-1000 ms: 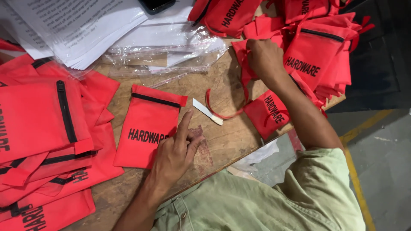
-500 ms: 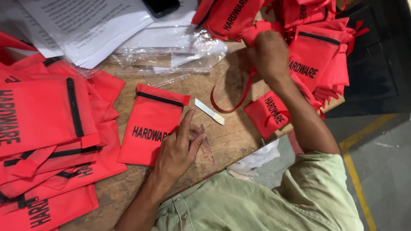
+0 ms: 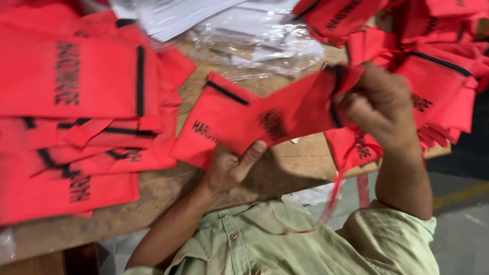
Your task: The person folds and flattens red drawstring pouches one at a time on a wooden worktable and stacks them into a pile. They open a pouch zipper pocket, insert a folded pouch, and handle small black zipper pulls before reaching for more pouches.
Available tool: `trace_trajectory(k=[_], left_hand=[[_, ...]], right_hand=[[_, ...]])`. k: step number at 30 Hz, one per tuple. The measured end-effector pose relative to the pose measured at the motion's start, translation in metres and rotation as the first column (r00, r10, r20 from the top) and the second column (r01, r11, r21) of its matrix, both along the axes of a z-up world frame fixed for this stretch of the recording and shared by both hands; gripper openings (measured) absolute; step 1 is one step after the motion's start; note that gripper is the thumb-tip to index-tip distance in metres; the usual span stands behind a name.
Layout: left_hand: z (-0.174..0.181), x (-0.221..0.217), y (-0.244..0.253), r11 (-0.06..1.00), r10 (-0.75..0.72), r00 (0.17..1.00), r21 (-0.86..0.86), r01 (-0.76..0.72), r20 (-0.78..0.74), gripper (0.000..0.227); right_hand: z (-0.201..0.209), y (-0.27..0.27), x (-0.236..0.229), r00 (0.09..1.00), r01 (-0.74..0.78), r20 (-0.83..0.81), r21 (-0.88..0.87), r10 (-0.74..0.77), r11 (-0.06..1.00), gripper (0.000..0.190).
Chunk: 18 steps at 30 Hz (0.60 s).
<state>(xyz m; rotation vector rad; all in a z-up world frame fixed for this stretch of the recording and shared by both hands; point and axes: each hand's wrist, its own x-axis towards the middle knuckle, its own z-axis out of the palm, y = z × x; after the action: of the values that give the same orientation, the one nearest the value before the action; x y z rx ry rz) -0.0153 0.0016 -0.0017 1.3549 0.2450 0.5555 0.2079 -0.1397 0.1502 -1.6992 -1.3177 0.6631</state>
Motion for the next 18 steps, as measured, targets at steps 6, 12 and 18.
trace_trajectory(k=[6, 12, 18], left_hand=[[0.003, 0.004, 0.006, 0.997, -0.081, 0.915, -0.043, 0.070, -0.395, 0.031], [-0.026, 0.006, -0.001, 0.994, 0.063, 0.990, -0.079, -0.074, -0.127, 0.026], [-0.017, 0.006, 0.005, 0.989, 0.095, 0.996, -0.115, -0.094, -0.002, 0.019]], right_hand=[[-0.029, -0.008, 0.021, 0.967, 0.221, -0.140, 0.052, -0.212, 0.974, 0.023], [-0.014, 0.007, 0.010, 0.950, 0.310, -0.039, 0.034, -0.309, 0.950, 0.012], [-0.010, 0.006, 0.005, 0.952, 0.305, -0.024, 0.046, -0.304, 0.951, 0.012]])
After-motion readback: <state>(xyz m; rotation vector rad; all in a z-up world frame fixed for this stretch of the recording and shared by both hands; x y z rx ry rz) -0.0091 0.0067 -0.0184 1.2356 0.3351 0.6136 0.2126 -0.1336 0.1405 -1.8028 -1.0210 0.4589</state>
